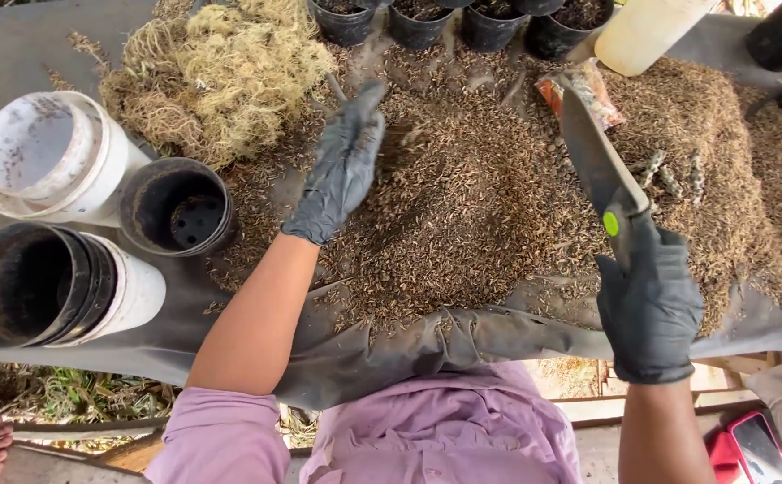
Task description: Mixing soil or potting substrate on a table using a hand trowel and gloved hands
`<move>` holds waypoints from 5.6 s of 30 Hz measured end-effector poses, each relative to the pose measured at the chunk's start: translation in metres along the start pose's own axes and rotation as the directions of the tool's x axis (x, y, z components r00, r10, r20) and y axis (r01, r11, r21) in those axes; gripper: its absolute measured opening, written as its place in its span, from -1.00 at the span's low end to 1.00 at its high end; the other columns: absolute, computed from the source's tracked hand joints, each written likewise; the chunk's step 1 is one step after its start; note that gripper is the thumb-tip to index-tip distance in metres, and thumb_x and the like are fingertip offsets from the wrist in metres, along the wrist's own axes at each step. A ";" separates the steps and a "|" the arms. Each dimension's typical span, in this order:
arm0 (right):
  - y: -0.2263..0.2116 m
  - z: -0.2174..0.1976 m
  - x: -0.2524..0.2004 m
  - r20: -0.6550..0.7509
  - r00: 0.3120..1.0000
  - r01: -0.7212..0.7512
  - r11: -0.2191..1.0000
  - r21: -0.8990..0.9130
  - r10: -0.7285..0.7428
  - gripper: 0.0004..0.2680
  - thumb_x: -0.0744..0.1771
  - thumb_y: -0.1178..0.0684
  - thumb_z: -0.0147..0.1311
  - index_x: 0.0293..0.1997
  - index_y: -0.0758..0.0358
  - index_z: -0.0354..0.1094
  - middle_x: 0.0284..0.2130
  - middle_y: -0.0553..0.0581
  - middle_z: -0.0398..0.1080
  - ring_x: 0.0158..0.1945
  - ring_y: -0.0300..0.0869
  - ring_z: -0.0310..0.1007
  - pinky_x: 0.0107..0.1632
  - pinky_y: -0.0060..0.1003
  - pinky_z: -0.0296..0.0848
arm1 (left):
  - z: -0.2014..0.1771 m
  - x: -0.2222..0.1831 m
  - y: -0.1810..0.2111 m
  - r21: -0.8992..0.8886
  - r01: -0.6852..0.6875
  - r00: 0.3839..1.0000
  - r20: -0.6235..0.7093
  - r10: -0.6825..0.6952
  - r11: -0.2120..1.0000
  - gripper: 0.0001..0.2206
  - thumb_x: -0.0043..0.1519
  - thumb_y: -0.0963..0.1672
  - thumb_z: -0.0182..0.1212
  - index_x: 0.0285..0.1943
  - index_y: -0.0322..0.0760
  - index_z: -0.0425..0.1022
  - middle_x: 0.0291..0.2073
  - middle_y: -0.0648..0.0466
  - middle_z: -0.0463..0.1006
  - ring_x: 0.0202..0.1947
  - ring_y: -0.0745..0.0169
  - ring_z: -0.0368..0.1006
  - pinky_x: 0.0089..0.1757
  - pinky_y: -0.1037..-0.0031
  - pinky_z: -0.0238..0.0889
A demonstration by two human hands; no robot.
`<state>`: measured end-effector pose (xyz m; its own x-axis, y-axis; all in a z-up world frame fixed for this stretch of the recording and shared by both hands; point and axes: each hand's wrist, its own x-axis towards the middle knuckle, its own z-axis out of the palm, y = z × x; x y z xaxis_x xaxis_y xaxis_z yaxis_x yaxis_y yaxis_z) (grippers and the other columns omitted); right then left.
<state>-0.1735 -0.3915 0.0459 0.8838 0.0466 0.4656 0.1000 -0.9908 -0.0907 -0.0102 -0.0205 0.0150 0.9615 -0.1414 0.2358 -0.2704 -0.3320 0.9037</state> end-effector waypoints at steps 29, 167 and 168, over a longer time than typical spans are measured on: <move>-0.038 0.097 0.162 0.157 0.983 0.120 0.976 -0.181 -0.091 -0.76 0.38 -0.05 0.11 0.15 0.09 0.44 -0.39 0.16 0.55 -0.29 0.13 0.63 -0.42 0.04 0.57 | 0.000 0.007 0.005 0.363 0.101 0.995 -0.043 -0.092 0.926 -0.54 0.51 -0.02 -0.40 0.52 -0.32 -0.15 0.47 -0.22 -0.23 0.49 -0.31 -0.39 0.38 0.11 -0.30; 0.035 0.052 0.090 0.314 0.918 -0.278 0.173 0.945 -0.243 -0.94 0.44 0.10 0.08 -0.02 0.13 0.45 -0.10 -0.01 0.54 0.10 -0.27 0.56 0.35 -0.43 0.44 | -0.022 0.006 -0.001 -0.095 0.172 0.973 0.171 -0.154 0.981 -0.38 0.30 0.24 -0.43 0.29 0.12 0.47 0.53 -0.17 0.05 0.53 -0.22 -0.07 0.36 -0.16 -0.37; 0.028 0.045 0.094 0.312 0.918 -0.276 0.172 0.946 -0.243 -0.94 0.44 0.10 0.08 -0.02 0.13 0.45 -0.10 -0.01 0.54 0.10 -0.27 0.56 0.35 -0.43 0.44 | -0.021 0.008 -0.025 -0.094 0.170 0.974 0.170 -0.153 0.981 -0.38 0.30 0.24 -0.43 0.29 0.12 0.47 0.53 -0.17 0.05 0.53 -0.22 -0.07 0.36 -0.16 -0.37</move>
<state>-0.0673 -0.4089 0.0474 0.9300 0.3233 0.1748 0.2055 -0.0629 -0.9766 0.0048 0.0066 0.0021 0.9689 -0.2454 0.0309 -0.0971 -0.2625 0.9600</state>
